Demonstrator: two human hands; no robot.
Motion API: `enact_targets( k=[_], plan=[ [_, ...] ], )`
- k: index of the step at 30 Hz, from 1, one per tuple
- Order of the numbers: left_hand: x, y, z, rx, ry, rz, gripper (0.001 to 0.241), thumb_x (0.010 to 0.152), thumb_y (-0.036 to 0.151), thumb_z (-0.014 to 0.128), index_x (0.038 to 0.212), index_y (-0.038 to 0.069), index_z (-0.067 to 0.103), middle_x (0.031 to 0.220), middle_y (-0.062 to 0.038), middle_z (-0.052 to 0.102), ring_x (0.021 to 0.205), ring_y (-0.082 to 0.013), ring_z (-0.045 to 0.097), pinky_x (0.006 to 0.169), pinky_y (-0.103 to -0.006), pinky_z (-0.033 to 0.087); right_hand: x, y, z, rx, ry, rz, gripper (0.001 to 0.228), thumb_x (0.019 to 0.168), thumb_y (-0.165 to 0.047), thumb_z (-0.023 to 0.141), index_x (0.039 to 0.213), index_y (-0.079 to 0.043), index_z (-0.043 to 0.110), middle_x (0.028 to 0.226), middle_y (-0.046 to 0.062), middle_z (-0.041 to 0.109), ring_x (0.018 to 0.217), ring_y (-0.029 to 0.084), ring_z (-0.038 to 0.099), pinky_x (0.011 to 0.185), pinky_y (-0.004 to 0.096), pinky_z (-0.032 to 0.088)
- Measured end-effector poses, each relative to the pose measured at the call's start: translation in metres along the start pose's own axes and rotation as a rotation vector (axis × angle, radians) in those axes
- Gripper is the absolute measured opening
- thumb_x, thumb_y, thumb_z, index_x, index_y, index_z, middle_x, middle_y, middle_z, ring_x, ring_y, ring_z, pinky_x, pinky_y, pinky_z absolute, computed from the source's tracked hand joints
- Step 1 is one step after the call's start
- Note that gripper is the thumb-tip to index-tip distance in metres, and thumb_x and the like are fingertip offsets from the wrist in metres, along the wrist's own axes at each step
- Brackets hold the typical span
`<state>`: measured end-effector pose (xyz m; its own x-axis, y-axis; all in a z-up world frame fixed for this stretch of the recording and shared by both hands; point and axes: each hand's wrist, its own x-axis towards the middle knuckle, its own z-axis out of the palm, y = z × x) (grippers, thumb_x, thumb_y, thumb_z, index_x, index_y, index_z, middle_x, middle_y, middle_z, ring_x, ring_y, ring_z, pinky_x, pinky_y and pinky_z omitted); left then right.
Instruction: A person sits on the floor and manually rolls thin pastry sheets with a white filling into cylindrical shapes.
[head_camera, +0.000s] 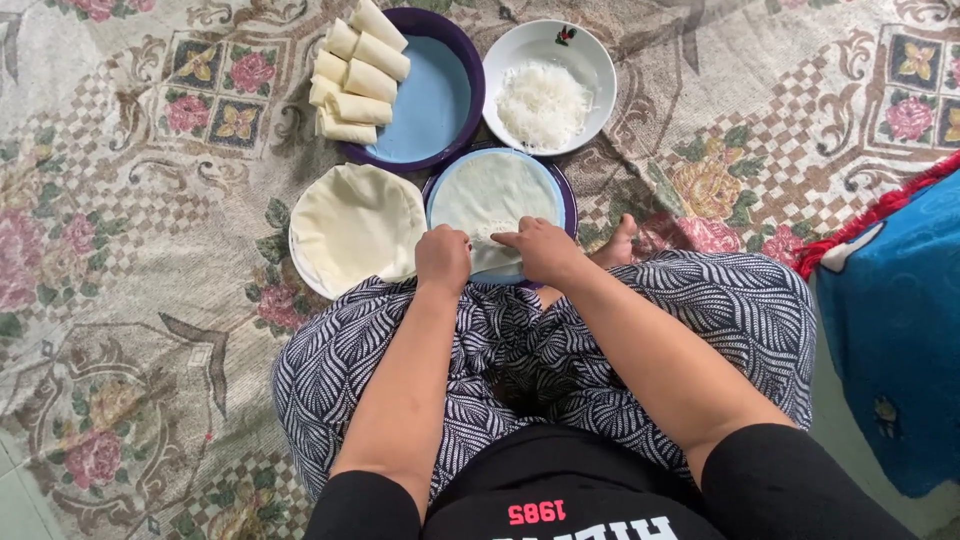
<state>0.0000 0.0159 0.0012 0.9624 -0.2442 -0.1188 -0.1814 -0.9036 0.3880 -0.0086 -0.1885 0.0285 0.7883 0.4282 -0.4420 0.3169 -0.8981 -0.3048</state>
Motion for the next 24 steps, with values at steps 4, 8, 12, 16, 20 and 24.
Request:
enact_targets(
  k=[4, 8, 12, 16, 20, 24],
  plan=[
    [0.003, 0.000, 0.006, 0.086, -0.030, 0.004, 0.028, 0.089, 0.004, 0.061, 0.062, 0.008, 0.064, 0.064, -0.006, 0.051, 0.066, -0.0262, 0.062, 0.066, -0.0372, 0.053, -0.001, 0.002, 0.004, -0.031, -0.006, 0.008, 0.063, 0.087, -0.003, 0.064, 0.147, -0.023, 0.058, 0.110, 0.015, 0.059, 0.101, 0.033, 0.064, 0.080, 0.044, 0.060],
    [0.000, 0.000, 0.006, 0.079, -0.015, -0.017, 0.021, 0.091, 0.000, 0.054, 0.074, 0.002, 0.067, 0.073, -0.015, 0.061, 0.078, -0.0352, 0.068, 0.072, -0.0454, 0.056, -0.003, 0.001, 0.005, -0.053, -0.022, 0.018, 0.061, 0.090, -0.005, 0.061, 0.148, -0.023, 0.057, 0.112, 0.014, 0.059, 0.102, 0.032, 0.064, 0.082, 0.045, 0.060],
    [-0.001, -0.009, 0.008, -0.049, 0.000, -0.126, 0.017, 0.094, 0.001, 0.047, 0.082, 0.003, 0.059, 0.080, -0.016, 0.059, 0.085, -0.0402, 0.069, 0.076, -0.0464, 0.056, -0.002, 0.000, 0.004, -0.058, -0.030, 0.040, 0.061, 0.092, -0.009, 0.061, 0.150, -0.026, 0.055, 0.114, 0.015, 0.060, 0.104, 0.032, 0.064, 0.085, 0.047, 0.060],
    [-0.007, -0.010, -0.014, -0.063, -0.004, -0.211, 0.016, 0.097, 0.002, 0.044, 0.088, 0.007, 0.056, 0.085, -0.013, 0.059, 0.085, -0.0338, 0.070, 0.079, -0.0411, 0.058, 0.004, 0.004, 0.014, -0.060, -0.035, 0.040, 0.061, 0.093, -0.011, 0.065, 0.151, -0.027, 0.055, 0.114, 0.015, 0.060, 0.105, 0.032, 0.063, 0.086, 0.047, 0.060],
    [-0.010, 0.003, -0.035, -0.167, 0.076, -0.163, 0.017, 0.098, 0.003, 0.046, 0.088, 0.006, 0.059, 0.086, -0.016, 0.061, 0.088, -0.0386, 0.069, 0.082, -0.0454, 0.056, 0.008, 0.009, 0.016, -0.031, -0.017, 0.053, 0.058, 0.093, -0.010, 0.064, 0.148, -0.028, 0.058, 0.114, 0.014, 0.061, 0.105, 0.032, 0.064, 0.086, 0.047, 0.060],
    [-0.005, -0.005, 0.000, -0.191, 0.203, 0.090, 0.007, 0.094, 0.021, 0.064, 0.094, 0.018, 0.071, 0.094, -0.007, 0.064, 0.094, -0.0335, 0.067, 0.088, -0.0443, 0.052, 0.004, 0.009, 0.002, 0.131, 0.005, 0.068, 0.060, 0.086, -0.003, 0.066, 0.143, -0.022, 0.064, 0.114, 0.016, 0.062, 0.105, 0.035, 0.064, 0.085, 0.047, 0.059]
  ],
)
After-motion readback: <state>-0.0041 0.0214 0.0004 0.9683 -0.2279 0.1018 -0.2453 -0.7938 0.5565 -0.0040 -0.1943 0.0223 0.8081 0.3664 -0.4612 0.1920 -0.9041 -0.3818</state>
